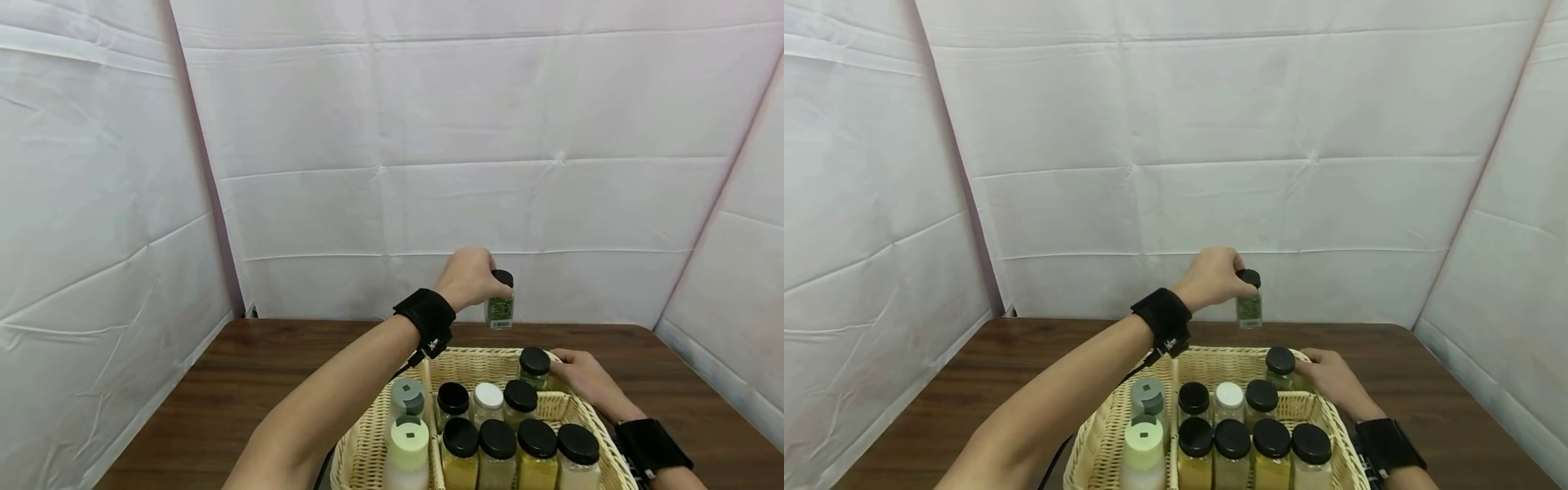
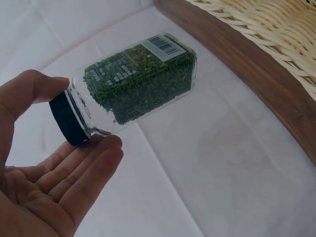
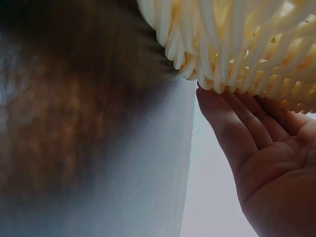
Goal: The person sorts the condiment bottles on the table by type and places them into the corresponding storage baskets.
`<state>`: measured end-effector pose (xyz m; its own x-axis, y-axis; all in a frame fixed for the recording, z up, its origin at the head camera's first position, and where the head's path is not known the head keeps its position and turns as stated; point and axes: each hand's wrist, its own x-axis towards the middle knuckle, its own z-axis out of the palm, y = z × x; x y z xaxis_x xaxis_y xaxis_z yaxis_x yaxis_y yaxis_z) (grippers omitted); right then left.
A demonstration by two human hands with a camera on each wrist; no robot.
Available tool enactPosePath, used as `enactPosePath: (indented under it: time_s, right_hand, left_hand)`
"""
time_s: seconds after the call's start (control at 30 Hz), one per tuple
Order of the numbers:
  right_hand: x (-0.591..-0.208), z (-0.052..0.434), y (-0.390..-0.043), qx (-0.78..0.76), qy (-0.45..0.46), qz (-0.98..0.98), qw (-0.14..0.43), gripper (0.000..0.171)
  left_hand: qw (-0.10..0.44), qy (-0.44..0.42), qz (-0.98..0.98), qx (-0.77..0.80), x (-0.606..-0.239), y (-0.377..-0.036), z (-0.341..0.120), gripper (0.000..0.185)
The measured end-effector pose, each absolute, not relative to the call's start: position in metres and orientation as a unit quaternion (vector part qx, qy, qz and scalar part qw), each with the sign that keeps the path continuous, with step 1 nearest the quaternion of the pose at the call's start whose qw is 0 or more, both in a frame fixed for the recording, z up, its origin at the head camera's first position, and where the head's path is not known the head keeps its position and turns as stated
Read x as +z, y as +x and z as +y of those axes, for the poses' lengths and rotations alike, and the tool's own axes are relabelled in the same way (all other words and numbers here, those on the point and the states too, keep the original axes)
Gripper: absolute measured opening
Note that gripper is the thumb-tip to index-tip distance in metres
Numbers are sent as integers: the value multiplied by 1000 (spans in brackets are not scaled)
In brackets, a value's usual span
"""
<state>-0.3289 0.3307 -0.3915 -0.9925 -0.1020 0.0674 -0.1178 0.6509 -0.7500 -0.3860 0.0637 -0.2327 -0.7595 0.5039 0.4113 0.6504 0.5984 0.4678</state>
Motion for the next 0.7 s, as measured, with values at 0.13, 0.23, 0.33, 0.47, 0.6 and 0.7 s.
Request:
enactPosePath:
  time_s: [0.13, 0.23, 0.33, 0.47, 0.6, 0.7]
  right_hand:
    - [-390, 331, -329, 413, 61, -909, 7, 61]
    - [-389, 332, -328, 410, 66, -910, 13, 59]
    - [-389, 334, -328, 408, 70, -910, 17, 57]
    - [-388, 335, -327, 411, 67, -909, 11, 62]
    - [-388, 336, -326, 417, 68, -906, 3, 64]
    - [-388, 336, -326, 416, 65, -907, 3, 64]
  left_hand:
    - [128, -353, -881, -290, -231, -378, 65, 56]
    - [131, -368, -878, -276, -233, -372, 67, 56]
    - [123, -374, -881, -263, -236, -366, 70, 57]
    - [119, -379, -884, -246, -239, -359, 73, 58]
    - [120, -380, -886, -239, -241, -355, 74, 60]
    - [113, -377, -889, -234, -243, -352, 74, 60]
